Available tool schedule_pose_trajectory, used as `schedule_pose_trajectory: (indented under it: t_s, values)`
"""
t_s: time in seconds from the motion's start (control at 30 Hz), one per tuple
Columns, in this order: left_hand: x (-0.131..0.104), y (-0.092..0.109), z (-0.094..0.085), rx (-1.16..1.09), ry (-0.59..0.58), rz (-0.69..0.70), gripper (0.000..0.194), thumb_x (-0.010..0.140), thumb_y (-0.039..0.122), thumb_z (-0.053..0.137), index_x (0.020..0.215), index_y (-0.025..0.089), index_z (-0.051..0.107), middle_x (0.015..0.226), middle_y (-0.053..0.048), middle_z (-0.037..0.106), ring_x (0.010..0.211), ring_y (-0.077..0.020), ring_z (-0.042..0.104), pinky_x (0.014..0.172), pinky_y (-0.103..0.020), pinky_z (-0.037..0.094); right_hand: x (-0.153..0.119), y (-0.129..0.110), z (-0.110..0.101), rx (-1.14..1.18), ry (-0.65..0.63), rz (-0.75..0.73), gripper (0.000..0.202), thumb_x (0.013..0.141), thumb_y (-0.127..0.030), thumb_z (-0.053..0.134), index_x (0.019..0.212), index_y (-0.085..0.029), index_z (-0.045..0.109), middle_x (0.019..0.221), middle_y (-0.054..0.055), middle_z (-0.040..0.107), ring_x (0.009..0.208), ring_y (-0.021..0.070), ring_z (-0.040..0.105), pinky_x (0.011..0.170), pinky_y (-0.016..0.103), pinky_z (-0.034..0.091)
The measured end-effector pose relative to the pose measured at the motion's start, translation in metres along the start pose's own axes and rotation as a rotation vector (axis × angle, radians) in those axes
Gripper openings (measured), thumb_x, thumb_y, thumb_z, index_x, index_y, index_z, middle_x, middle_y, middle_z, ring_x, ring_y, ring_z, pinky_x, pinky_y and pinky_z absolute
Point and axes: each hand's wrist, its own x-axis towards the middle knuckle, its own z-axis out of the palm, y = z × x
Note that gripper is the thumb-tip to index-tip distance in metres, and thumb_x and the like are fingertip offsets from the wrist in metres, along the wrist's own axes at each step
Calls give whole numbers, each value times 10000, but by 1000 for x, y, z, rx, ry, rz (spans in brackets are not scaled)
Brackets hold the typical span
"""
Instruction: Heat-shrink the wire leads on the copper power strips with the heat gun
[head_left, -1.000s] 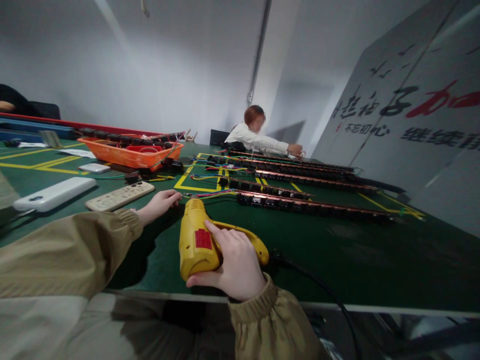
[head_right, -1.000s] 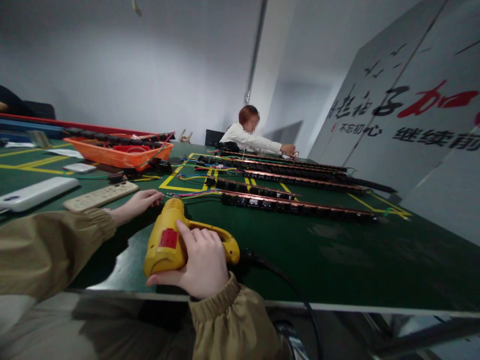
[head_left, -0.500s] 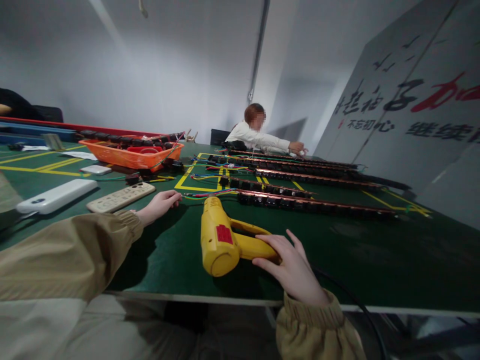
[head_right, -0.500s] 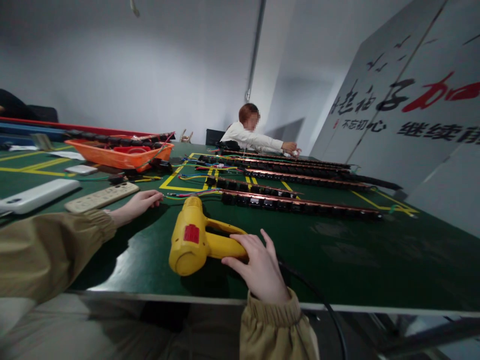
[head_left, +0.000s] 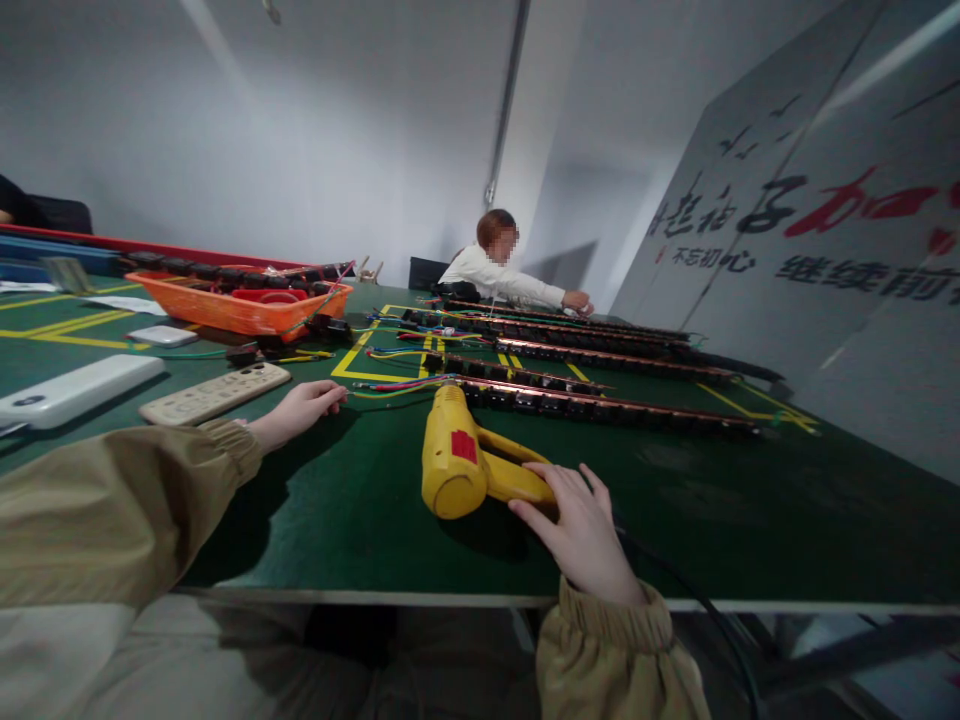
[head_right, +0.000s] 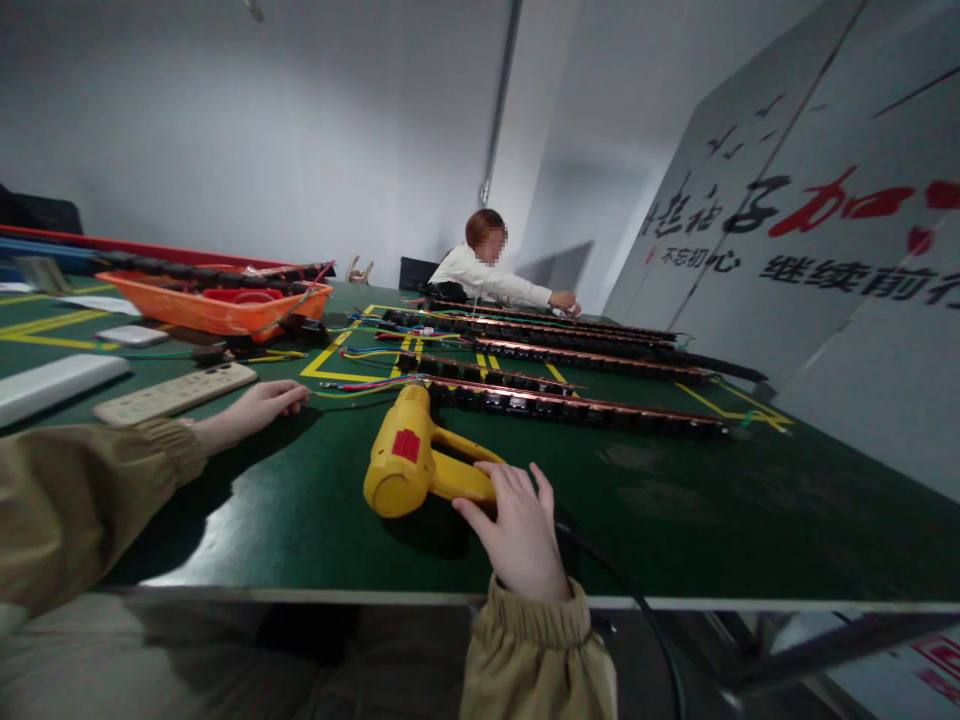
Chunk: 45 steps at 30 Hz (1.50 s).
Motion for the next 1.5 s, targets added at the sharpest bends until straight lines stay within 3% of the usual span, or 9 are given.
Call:
schedule_pose_trajectory:
  t_s: [0.23,0.57,0.87,1.07,1.17,1.5]
  values:
    - [-1,-2,-1,12,7,5,589,621,677,482,793,125,594,669,-39,555,625,-129,461,604,-245,364,-2,-15,8,48,-12,-16,376,807,-443,580,1091,-204,517,1109,8,573,1108,182,476,1066,424,108]
    - [-4,3,-1,15,20,7,561,626,612,481,861,121,612,666,-32,552,632,-132,461,597,-241,361,-7,-51,17,146,1,-99,312,810,-307,602,1087,-185,530,1061,5,574,1045,161,476,1071,388,139]
    - [2,3,0,-52,66,-16,604,593,620,515,914,118,618,714,-47,578,666,-148,476,615,-249,371,-6,-78,22,204,-32,-133,377,760,-348,661,1075,-178,544,1051,21,578,1028,179,481,1066,399,174]
    - [16,-2,2,167,-26,-19,598,583,689,477,768,133,598,786,-69,615,720,-176,516,667,-275,382,-6,-79,26,161,1,-134,431,728,-416,695,1055,-177,551,1027,22,583,1002,190,493,1038,409,212]
    - [19,-9,2,260,-50,32,592,613,691,448,800,150,601,829,-66,626,761,-191,536,696,-282,389,-5,-77,27,137,1,-140,441,731,-463,685,1029,-165,555,1016,34,587,986,197,499,1021,408,228]
    - [6,-9,-1,439,-53,131,473,765,581,352,854,167,565,871,-74,621,807,-201,554,716,-281,388,-3,-74,17,174,-53,-115,386,732,-445,691,998,-196,565,989,10,598,943,183,503,892,336,315]
